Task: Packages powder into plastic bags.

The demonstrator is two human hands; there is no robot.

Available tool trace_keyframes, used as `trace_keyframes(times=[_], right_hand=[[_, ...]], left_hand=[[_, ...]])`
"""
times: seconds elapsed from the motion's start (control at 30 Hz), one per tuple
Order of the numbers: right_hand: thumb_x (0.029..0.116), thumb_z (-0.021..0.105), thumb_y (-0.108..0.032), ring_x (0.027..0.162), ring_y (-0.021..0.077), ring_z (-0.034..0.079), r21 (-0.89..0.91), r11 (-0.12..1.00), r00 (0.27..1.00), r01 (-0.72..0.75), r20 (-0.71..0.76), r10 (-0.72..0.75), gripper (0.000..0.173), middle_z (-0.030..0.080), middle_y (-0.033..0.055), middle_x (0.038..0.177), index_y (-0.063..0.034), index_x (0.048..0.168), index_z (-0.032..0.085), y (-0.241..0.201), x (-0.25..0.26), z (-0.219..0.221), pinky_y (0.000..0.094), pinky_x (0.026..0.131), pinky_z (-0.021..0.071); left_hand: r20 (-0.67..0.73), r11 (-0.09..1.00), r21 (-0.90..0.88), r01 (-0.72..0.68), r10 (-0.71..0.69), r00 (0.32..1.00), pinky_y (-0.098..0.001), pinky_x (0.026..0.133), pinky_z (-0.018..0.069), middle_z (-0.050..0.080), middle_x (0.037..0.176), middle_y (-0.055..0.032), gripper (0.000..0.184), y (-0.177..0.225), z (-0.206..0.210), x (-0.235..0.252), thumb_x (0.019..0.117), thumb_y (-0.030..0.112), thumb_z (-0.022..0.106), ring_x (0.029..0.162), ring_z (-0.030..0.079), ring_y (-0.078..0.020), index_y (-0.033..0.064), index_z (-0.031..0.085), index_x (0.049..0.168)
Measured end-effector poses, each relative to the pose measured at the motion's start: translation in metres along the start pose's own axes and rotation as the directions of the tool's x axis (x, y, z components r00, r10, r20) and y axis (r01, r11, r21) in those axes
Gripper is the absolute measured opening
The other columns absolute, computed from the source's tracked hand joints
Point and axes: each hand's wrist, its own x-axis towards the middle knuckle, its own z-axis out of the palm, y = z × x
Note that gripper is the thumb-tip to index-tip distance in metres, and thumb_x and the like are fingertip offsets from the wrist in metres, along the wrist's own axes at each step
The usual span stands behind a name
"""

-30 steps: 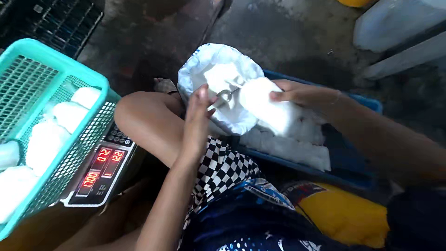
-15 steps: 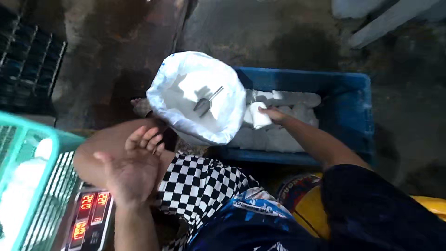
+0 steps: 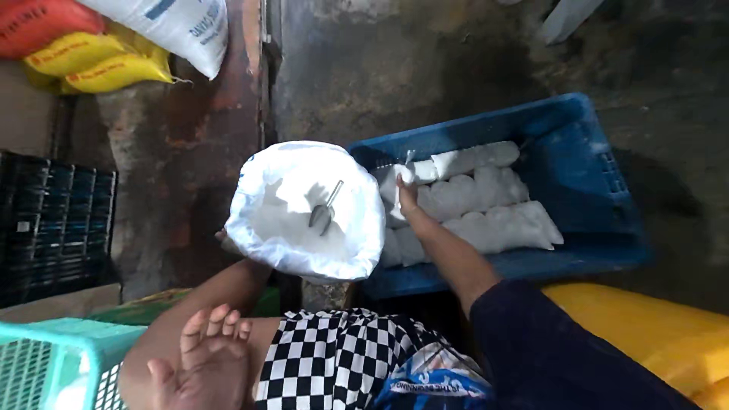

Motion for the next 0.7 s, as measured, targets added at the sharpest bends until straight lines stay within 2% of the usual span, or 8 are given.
trace_keyframes(times=[0.1, 0.2, 0.3, 0.37, 0.47, 0.53, 0.6, 0.7], right_hand=[[0.1068, 0.055, -0.038, 0.148, 0.0413, 0.035, 0.118, 0.992, 0.991, 0.032, -0.13, -0.017, 0.081, 0.03, 0.0329, 0.16, 0.0052, 0.161, 0.012, 0.001, -0.008, 0.033, 0.0505, 0.122, 0.0301], [0.1107, 0.04, -0.044, 0.152, 0.0431, 0.028, -0.187, 0.979, 0.995, -0.08, -0.066, 0.069, 0.081, 0.018, 0.0346, 0.164, 0.0072, 0.161, 0.002, -0.011, -0.011, 0.055, 0.0499, 0.124, 0.0278], [0.1102, 0.032, -0.051, 0.149, 0.0437, 0.033, -0.317, 0.918, 0.971, -0.24, -0.08, 0.226, 0.077, 0.027, 0.0331, 0.161, 0.0065, 0.159, 0.019, -0.036, -0.02, 0.059, 0.0526, 0.121, 0.0323], [0.112, 0.031, -0.046, 0.15, 0.0412, 0.033, -0.219, 0.935, 0.96, -0.279, -0.027, 0.28, 0.071, 0.029, 0.0318, 0.161, 0.0073, 0.158, 0.022, -0.049, -0.036, 0.056, 0.0512, 0.121, 0.0314], [0.1144, 0.03, -0.036, 0.144, 0.0385, 0.041, -0.063, 0.953, 0.953, -0.297, 0.045, 0.3, 0.061, 0.039, 0.032, 0.155, 0.0113, 0.152, 0.033, -0.056, -0.051, 0.055, 0.05, 0.117, 0.035], [0.1148, 0.029, -0.025, 0.146, 0.0361, 0.04, -0.199, 0.944, 0.957, -0.264, 0.068, 0.282, 0.052, 0.039, 0.0302, 0.155, 0.0112, 0.15, 0.036, -0.06, -0.054, 0.055, 0.0473, 0.119, 0.034], [0.1131, 0.033, -0.017, 0.15, 0.0375, 0.035, -0.508, 0.845, 0.96, -0.167, 0.111, 0.256, 0.048, 0.036, 0.0296, 0.159, 0.009, 0.154, 0.033, -0.071, -0.056, 0.056, 0.0472, 0.121, 0.0314], [0.1136, 0.031, -0.022, 0.15, 0.0391, 0.033, -0.515, 0.84, 0.967, -0.172, 0.074, 0.243, 0.051, 0.033, 0.0299, 0.16, 0.0079, 0.155, 0.031, -0.066, -0.045, 0.062, 0.0489, 0.121, 0.0309]], left_hand=[[0.059, 1.0, -0.029, 0.009, -0.007, 0.998, -0.0333, 0.091, 0.0575, 0.075, 0.117, 0.0017, 0.07, -0.003, -0.001, 0.005, 0.1047, 0.061, 0.015, 0.107, 0.071, -0.0142, 0.0271, 0.074, 0.122], [0.037, 1.0, -0.001, 0.017, -0.017, 0.999, -0.0326, 0.09, 0.0577, 0.076, 0.116, 0.0023, 0.075, -0.003, 0.005, 0.006, 0.1042, 0.062, 0.009, 0.105, 0.071, -0.0136, 0.0279, 0.074, 0.12], [-0.006, 1.0, -0.007, 0.008, -0.008, 1.0, -0.0333, 0.089, 0.0585, 0.076, 0.115, 0.0016, 0.079, -0.003, 0.008, 0.007, 0.1032, 0.064, 0.007, 0.105, 0.071, -0.014, 0.0276, 0.075, 0.119], [-0.021, 1.0, -0.007, -0.003, 0.003, 1.0, -0.033, 0.089, 0.0584, 0.076, 0.116, 0.0025, 0.078, -0.005, 0.009, 0.006, 0.1027, 0.065, 0.008, 0.106, 0.071, -0.0134, 0.0285, 0.075, 0.119], [0.014, 1.0, 0.001, -0.013, 0.013, 1.0, -0.0322, 0.09, 0.0581, 0.075, 0.119, 0.0026, 0.079, -0.006, 0.006, 0.007, 0.1007, 0.069, 0.01, 0.108, 0.071, -0.013, 0.0282, 0.074, 0.122], [0.038, 1.0, -0.005, -0.002, 0.002, 0.999, -0.0321, 0.091, 0.0574, 0.075, 0.12, 0.0026, 0.078, -0.006, 0.002, 0.004, 0.0995, 0.071, 0.012, 0.109, 0.07, -0.0129, 0.0281, 0.073, 0.125], [0.021, 1.0, -0.023, 0.001, 0.0, 1.0, -0.0324, 0.091, 0.0577, 0.075, 0.118, 0.0013, 0.078, -0.003, 0.003, 0.003, 0.1006, 0.069, 0.013, 0.108, 0.071, -0.0136, 0.0262, 0.073, 0.124], [0.005, 0.998, -0.068, 0.007, -0.007, 1.0, -0.0316, 0.091, 0.058, 0.076, 0.117, 0.0013, 0.071, -0.002, 0.003, 0.0, 0.1021, 0.066, 0.02, 0.105, 0.072, -0.0131, 0.0255, 0.075, 0.123]])
